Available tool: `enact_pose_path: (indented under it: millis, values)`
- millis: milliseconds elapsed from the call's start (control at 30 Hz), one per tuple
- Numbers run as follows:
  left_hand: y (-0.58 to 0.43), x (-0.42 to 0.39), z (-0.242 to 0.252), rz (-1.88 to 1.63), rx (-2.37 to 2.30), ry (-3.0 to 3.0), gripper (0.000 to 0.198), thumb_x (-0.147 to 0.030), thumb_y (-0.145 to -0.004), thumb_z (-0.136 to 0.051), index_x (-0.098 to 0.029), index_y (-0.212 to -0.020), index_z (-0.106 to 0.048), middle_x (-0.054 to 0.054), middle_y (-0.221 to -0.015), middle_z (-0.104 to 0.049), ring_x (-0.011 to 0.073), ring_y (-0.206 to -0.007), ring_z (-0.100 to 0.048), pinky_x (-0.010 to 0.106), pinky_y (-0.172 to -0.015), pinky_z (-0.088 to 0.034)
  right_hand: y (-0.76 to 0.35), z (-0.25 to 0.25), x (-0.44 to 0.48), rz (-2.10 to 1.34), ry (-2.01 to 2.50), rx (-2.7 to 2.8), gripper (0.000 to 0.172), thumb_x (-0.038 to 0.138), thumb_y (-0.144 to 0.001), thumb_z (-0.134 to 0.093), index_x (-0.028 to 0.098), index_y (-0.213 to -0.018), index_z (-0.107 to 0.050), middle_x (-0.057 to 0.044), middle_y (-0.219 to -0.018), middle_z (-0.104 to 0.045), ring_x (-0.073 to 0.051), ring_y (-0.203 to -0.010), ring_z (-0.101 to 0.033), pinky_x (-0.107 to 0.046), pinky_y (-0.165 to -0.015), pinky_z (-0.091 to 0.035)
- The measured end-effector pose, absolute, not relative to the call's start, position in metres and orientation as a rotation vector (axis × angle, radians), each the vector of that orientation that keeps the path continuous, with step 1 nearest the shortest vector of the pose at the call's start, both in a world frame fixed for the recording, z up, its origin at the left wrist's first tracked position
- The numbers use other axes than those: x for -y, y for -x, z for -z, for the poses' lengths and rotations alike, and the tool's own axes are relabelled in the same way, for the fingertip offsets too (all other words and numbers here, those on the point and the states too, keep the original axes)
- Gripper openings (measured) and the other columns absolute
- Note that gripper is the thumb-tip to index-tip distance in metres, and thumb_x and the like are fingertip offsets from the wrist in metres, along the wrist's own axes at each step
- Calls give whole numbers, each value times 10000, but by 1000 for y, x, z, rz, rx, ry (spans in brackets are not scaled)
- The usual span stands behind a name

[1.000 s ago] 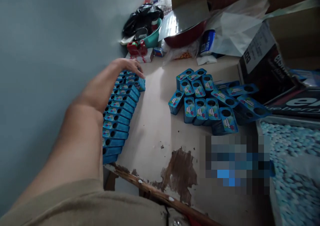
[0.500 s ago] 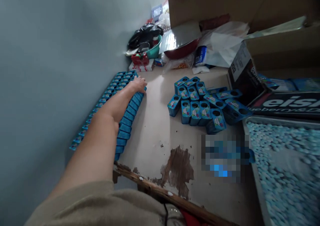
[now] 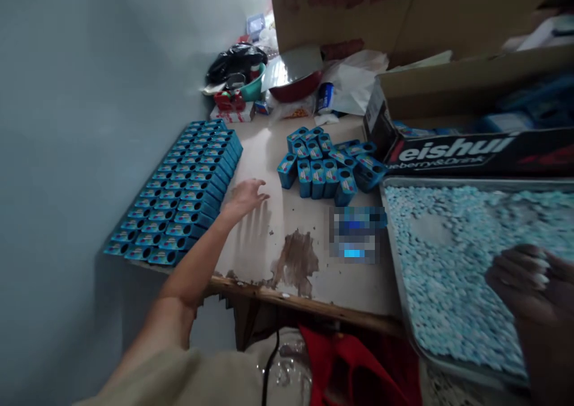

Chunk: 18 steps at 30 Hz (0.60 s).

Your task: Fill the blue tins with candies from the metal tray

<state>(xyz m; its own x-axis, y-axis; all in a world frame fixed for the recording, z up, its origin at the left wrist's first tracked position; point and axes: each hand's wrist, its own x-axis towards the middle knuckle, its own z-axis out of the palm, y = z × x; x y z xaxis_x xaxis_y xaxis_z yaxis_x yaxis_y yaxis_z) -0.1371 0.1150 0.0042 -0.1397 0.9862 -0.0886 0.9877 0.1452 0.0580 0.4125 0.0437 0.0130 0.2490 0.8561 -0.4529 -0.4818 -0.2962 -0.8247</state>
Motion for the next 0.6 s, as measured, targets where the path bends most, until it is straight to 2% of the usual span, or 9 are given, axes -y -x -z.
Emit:
enact_pose_path:
  millis: [33,100,167,200,267,333,400,467,600]
  values:
    - [135,-105,2,-3,-2270,-1982,459,-364,-1027,-867,-273,-1475,-818,115,-1364,-879,343,-1260,-834,436,-1093,-663,-413,-8,-46,-1312,1307,469,283,367,-966,-672,352,-721,-531,88,-804,-182,-77,-539,-27,-351,-548,-11]
    - [129,-93,14,-133,-2213,-1969,547,-355,-1036,-848,-247,-1564,-760,137,-1373,-880,345,-1240,-845,464,-1093,-683,-415,-7,-49,-1165,1356,470,291,329,-983,-585,343,-696,-536,108,-778,-138,-68,-547,13,-349,-590,62]
    - [121,-87,25,-358,-2158,-1965,597,-341,-1020,-851,-208,-1590,-732,177,-1405,-866,371,-1271,-842,523,-1151,-675,-418,-14,-51,-1245,1282,408,372,192,-1031,-404,279,-693,-533,107,-705,-185,-22,-465,-110,-294,-527,37]
    - [115,-86,31,-476,-2131,-1969,605,-338,-1006,-858,-195,-1581,-734,192,-1427,-855,385,-1294,-836,548,-1183,-662,-420,-19,-51,-1307,1231,356,427,142,-1047,-307,246,-699,-531,102,-674,-254,10,-448,-192,-245,-510,12]
    - [101,-83,39,-640,-2057,-2003,582,-347,-991,-861,-190,-1541,-754,198,-1461,-838,396,-1331,-821,567,-1234,-637,-421,-29,-49,-1365,1118,296,526,153,-1082,-153,184,-716,-531,81,-706,-475,70,-477,-328,-149,-524,-12]
    - [84,-78,43,-697,-1970,-2052,518,-358,-984,-857,-204,-1474,-786,178,-1461,-839,392,-1344,-811,560,-1257,-626,-420,-34,-46,-1385,1015,305,504,188,-1085,-114,154,-671,-400,70,-774,-596,94,-533,-423,-109,-544,-36]
    - [67,-71,42,-716,-1922,-2095,441,-348,-983,-853,-227,-1405,-815,150,-1429,-853,388,-1346,-802,559,-1259,-627,-416,-36,-43,-1392,991,313,406,201,-1078,-144,175,-673,-150,100,-723,-560,98,-527,-415,-104,-545,-53]
    - [52,-64,36,-756,-1934,-2125,372,-311,-990,-846,-241,-1356,-833,133,-1388,-865,389,-1344,-797,570,-1251,-630,-412,-35,-42,-1427,1022,298,335,209,-1081,-164,191,-810,32,137,-654,-458,108,-497,-368,-103,-544,-66]
    - [30,-58,19,-881,-1892,-2142,330,-249,-1013,-854,-229,-1341,-829,123,-1378,-867,371,-1329,-806,570,-1247,-633,-398,-40,-46,-1557,1088,297,168,185,-1047,-81,177,-1061,87,156,-646,-380,138,-502,-345,-130,-554,-37]
